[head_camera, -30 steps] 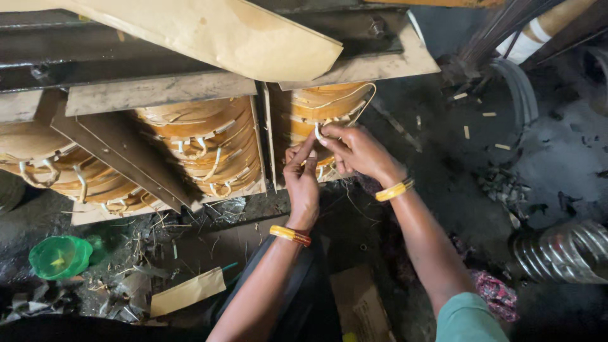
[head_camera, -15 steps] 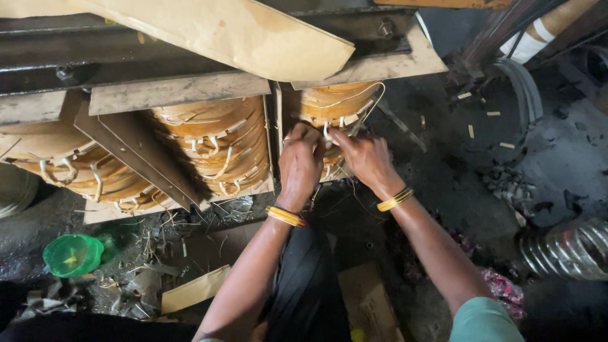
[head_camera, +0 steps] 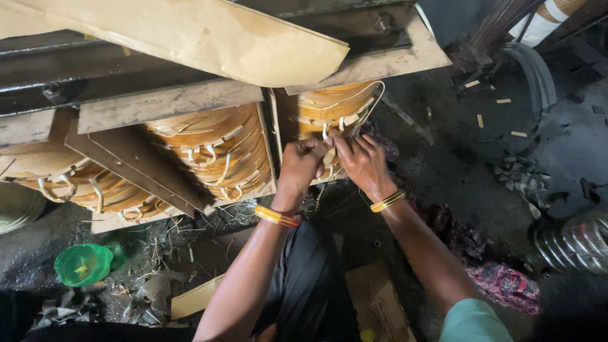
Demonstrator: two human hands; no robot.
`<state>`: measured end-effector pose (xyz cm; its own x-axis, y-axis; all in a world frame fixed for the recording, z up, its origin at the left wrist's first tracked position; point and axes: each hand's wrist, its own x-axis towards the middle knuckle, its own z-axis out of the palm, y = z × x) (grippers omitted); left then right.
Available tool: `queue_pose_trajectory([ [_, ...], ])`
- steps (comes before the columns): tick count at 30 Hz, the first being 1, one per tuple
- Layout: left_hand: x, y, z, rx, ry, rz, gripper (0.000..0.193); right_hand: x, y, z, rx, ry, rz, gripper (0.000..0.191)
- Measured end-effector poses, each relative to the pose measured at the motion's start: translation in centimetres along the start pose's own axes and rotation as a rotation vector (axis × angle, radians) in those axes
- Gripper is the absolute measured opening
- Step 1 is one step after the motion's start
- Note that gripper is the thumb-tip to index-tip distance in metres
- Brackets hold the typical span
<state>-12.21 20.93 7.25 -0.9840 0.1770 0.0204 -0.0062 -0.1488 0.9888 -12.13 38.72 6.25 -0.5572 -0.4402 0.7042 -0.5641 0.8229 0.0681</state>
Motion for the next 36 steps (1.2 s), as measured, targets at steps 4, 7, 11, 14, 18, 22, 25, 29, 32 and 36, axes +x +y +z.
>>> queue_pose_trajectory([
  [4,-0.4,0.3,0.8,-0.162,0.145,-0.016,0.031,0.3,-0.6,-0.6,0.229,-0.091,0.246,0.033],
  [7,-0.5,0.5,1.4,-0.264,0.136,0.082,0.012,0.8,-0.5,-1.7,0.273,-0.242,0.407,0.030],
  [11,0.1,-0.2,2.0,-0.301,0.099,0.154,0.015,1.9,-0.2,-2.4,0.656,-0.234,0.683,0.007],
  [14,1.0,-1.1,2.6,-0.405,0.150,0.098,0.011,2.5,-1.0,-2.1,0.866,0.081,0.756,0.015],
  [18,2.0,-1.4,3.7,-0.423,0.308,0.088,0.006,1.7,-3.5,-1.3,0.322,0.325,0.492,0.026],
  [22,1.6,-0.6,4.7,-0.042,0.515,0.099,0.008,0.8,-4.7,-0.9,0.069,0.254,0.290,0.051],
  [25,0.4,0.1,4.7,0.069,0.517,0.181,0.013,0.9,-4.8,-0.4,0.143,0.209,0.355,0.045],
  [29,-1.3,0.5,3.7,-0.156,0.392,0.203,0.019,1.7,-4.2,0.2,0.433,-0.069,0.612,0.028],
  [32,-1.8,0.4,2.7,-0.245,0.293,0.232,0.024,2.4,-3.5,-0.1,1.122,-0.111,0.801,0.023],
  [36,-1.6,-0.2,2.1,-0.064,0.336,0.199,0.027,3.2,-2.9,-1.4,1.388,-0.149,0.910,0.017],
])
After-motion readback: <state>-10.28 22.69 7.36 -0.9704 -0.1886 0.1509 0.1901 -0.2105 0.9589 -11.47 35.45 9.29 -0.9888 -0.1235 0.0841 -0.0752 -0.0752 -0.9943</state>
